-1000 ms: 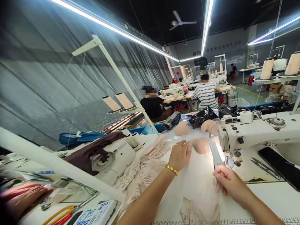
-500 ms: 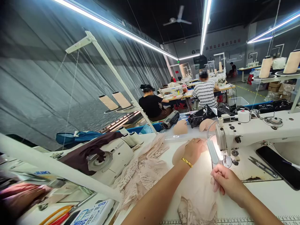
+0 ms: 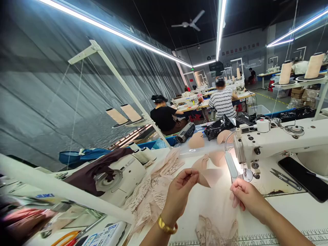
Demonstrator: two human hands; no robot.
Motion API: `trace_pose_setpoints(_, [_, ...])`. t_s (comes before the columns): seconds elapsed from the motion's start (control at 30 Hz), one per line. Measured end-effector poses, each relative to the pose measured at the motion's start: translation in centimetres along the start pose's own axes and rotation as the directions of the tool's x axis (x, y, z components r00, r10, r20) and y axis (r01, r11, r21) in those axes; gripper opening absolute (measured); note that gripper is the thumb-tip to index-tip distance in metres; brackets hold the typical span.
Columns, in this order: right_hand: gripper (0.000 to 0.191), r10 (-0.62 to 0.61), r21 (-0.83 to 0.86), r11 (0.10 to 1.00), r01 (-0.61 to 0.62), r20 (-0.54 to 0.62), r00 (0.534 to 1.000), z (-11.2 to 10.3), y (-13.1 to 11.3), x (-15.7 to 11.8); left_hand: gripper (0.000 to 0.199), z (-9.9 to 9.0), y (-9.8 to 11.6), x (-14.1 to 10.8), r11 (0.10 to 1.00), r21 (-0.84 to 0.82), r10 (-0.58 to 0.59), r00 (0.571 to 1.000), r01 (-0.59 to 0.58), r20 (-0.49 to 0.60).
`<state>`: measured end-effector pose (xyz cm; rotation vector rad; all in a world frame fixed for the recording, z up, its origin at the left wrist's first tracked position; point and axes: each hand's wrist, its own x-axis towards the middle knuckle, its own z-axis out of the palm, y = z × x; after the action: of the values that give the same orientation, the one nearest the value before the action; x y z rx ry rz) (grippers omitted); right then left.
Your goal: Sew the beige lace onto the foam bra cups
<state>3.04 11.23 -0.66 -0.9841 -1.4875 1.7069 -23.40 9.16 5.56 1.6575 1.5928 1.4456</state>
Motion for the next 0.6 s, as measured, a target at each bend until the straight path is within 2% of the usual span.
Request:
trace_pose_setpoints(0.1, [0.049, -0.013, 0.007, 1.0, 0.013, 0.007, 1.0, -0.1, 0.0, 0.0, 0.045, 0.8, 0.4, -3.6, 0.96, -0.216, -0.179, 0.984, 0.18, 0.025])
trace_pose_setpoints(0.17, [0.056, -0.027, -0.007, 1.0, 0.027, 0.018, 0.999, -0.1, 0.0, -0.1, 0.044, 1.6, 0.4, -5.4, 0.924, -0.289, -0.249, 0.968, 0.251, 0.045])
trace_pose_setpoints(0.23, [0.056, -0.037, -0.042, 0.998, 0.038, 0.021, 0.999, -0.2, 0.0, -0.3, 0.041, 2.2, 0.3, -6.5, 0.93, -0.273, -0.235, 0.969, 0.247, 0.078])
trace_pose_setpoints(0.3, [0.048, -0.044, -0.091, 0.995, 0.045, 0.016, 0.999, -0.2, -0.1, -0.7, 0.042, 2.3, 0.7, -7.0, 0.944, -0.249, -0.178, 0.969, 0.217, 0.169])
trace_pose_setpoints(0.37, [0.038, -0.062, -0.139, 0.988, 0.063, 0.012, 0.998, -0.1, -0.5, -1.2, 0.041, 1.8, 1.6, -6.8, 0.97, -0.188, -0.096, 0.956, 0.152, 0.276])
trace_pose_setpoints(0.43, [0.027, -0.099, -0.206, 0.973, 0.104, 0.035, 0.995, 0.3, -1.1, -1.8, 0.035, 1.0, 2.8, -5.8, 0.994, -0.091, -0.022, 0.925, 0.062, 0.379])
trace_pose_setpoints(0.47, [0.022, -0.115, -0.244, 0.961, 0.127, 0.063, 0.991, 0.5, -1.6, -2.2, 0.041, 0.8, 3.3, -5.1, 0.998, -0.047, -0.005, 0.895, 0.029, 0.446])
trace_pose_setpoints(0.5, [0.019, -0.129, -0.285, 0.947, 0.151, 0.093, 0.987, 0.8, -2.0, -2.6, 0.056, 0.6, 3.7, -4.3, 1.0, -0.018, -0.004, 0.847, 0.016, 0.532])
trace_pose_setpoints(0.53, [0.018, -0.145, -0.331, 0.927, 0.176, 0.115, 0.983, 1.0, -2.5, -3.0, 0.069, 0.6, 4.0, -3.5, 1.0, -0.003, -0.019, 0.775, 0.027, 0.632])
trace_pose_setpoints(0.57, [0.018, -0.173, -0.38, 0.902, 0.206, 0.12, 0.978, 1.1, -3.0, -3.4, 0.07, 0.7, 4.1, -2.7, 0.998, 0.008, -0.049, 0.679, 0.064, 0.733])
trace_pose_setpoints(0.6, [0.019, -0.218, -0.432, 0.869, 0.241, 0.103, 0.971, 1.2, -3.5, -3.8, 0.062, 0.9, 4.0, -1.9, 0.993, 0.022, -0.083, 0.577, 0.113, 0.812])
